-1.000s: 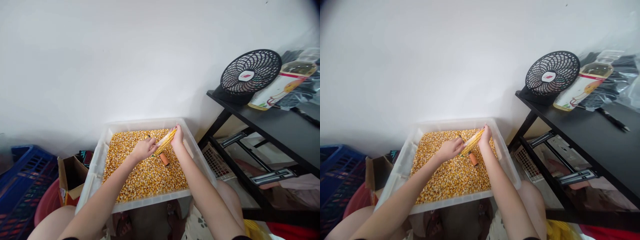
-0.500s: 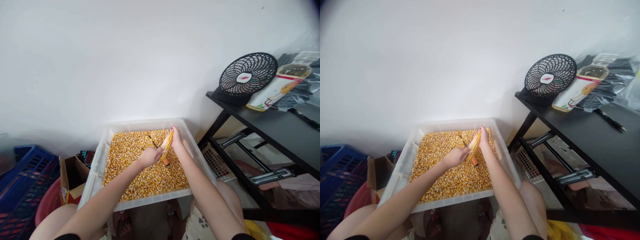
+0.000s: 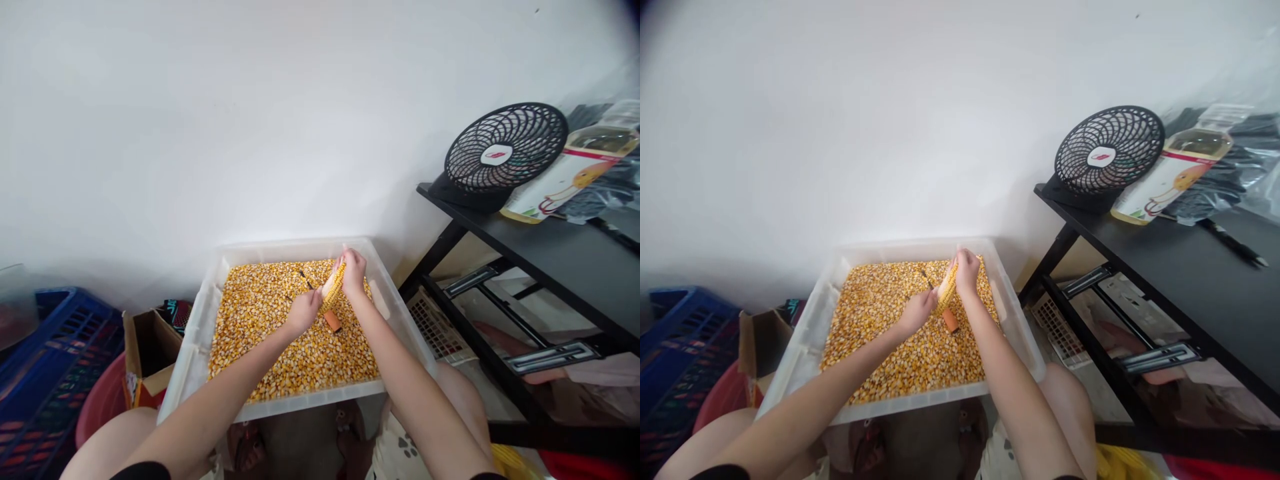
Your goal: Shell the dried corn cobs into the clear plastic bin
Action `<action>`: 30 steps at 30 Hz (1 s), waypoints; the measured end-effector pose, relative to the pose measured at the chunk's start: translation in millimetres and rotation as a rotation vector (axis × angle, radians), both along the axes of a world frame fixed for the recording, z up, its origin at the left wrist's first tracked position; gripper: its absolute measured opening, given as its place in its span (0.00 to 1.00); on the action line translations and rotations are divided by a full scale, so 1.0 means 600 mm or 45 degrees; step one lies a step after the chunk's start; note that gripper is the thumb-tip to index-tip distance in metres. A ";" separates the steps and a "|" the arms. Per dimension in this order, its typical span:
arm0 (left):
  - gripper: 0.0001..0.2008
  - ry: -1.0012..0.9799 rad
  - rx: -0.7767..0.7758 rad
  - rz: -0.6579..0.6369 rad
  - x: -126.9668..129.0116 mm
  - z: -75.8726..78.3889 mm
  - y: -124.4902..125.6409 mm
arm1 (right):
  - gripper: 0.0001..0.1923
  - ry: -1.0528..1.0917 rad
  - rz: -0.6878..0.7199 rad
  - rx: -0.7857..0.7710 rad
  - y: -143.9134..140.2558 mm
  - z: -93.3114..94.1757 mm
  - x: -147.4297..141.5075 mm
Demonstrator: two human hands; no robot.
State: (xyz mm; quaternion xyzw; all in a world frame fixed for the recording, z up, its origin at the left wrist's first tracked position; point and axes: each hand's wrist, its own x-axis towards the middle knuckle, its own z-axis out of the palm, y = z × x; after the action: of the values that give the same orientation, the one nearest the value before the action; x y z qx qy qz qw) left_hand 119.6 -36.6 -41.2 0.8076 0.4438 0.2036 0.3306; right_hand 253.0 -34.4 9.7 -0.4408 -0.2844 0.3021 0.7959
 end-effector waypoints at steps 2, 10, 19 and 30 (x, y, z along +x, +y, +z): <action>0.22 -0.117 -0.206 0.119 -0.001 -0.008 0.011 | 0.18 -0.057 -0.002 0.018 -0.001 0.002 -0.008; 0.11 -0.591 -0.862 0.388 -0.032 0.012 0.050 | 0.16 0.573 -0.140 -0.059 0.007 -0.008 0.004; 0.13 -1.207 -0.945 0.097 -0.030 0.068 0.043 | 0.11 0.790 0.380 -0.327 0.011 -0.028 0.020; 0.16 -1.662 -0.826 0.481 -0.050 0.118 0.095 | 0.13 0.026 0.896 -0.413 -0.016 -0.020 -0.111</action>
State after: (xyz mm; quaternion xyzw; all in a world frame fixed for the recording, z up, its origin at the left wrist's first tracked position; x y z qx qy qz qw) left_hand 89.5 20.2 29.8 0.2953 0.3264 0.5532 0.7073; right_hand 186.6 -44.1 -2.3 -0.4333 -0.3590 0.6022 0.5663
